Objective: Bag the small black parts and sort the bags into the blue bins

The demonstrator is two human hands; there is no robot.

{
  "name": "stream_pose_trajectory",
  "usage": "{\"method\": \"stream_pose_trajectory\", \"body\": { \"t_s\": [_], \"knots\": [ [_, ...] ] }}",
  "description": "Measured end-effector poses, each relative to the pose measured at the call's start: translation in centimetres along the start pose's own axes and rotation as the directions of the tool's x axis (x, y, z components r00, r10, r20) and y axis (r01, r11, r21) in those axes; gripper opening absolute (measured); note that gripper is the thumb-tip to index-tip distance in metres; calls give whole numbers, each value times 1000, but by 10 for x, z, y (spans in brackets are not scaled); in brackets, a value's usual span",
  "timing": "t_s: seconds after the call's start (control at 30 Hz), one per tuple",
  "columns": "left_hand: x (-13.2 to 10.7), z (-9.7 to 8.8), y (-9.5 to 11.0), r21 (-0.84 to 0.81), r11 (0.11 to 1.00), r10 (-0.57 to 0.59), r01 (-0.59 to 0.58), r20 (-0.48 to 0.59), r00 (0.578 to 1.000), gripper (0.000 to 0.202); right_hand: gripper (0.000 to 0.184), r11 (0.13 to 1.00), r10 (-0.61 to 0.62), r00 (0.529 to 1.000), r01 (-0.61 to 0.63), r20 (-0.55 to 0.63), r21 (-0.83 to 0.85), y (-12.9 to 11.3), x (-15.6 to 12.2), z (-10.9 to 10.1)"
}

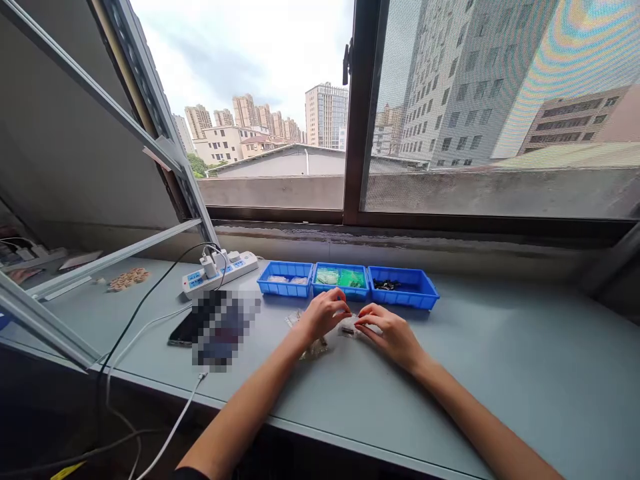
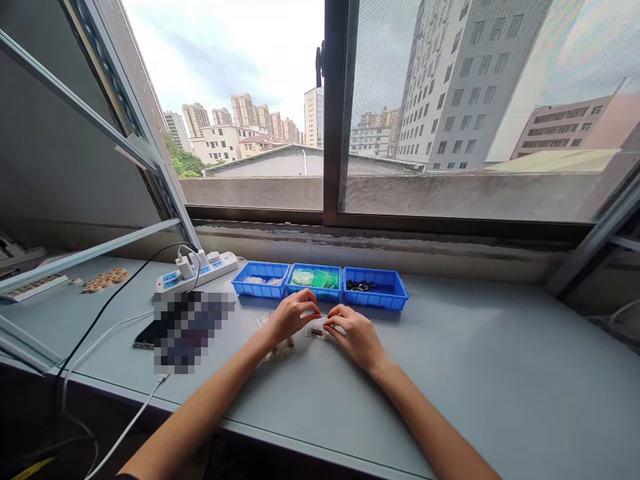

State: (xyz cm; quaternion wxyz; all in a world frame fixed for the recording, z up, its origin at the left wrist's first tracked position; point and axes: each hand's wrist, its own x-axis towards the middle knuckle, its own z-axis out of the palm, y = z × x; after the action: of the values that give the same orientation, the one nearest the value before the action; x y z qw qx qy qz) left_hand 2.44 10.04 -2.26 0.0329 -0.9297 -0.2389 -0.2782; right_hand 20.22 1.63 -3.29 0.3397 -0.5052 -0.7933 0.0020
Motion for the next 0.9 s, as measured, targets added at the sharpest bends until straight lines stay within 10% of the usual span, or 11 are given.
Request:
{"method": "stream_pose_trajectory", "body": {
  "t_s": [0.9],
  "knots": [
    [-2, 5, -3, -9, 1000, 19, -19, 41, 999, 9, 17, 989, 148, 989, -148, -19, -16, 0, -3, 5]
  ]
}}
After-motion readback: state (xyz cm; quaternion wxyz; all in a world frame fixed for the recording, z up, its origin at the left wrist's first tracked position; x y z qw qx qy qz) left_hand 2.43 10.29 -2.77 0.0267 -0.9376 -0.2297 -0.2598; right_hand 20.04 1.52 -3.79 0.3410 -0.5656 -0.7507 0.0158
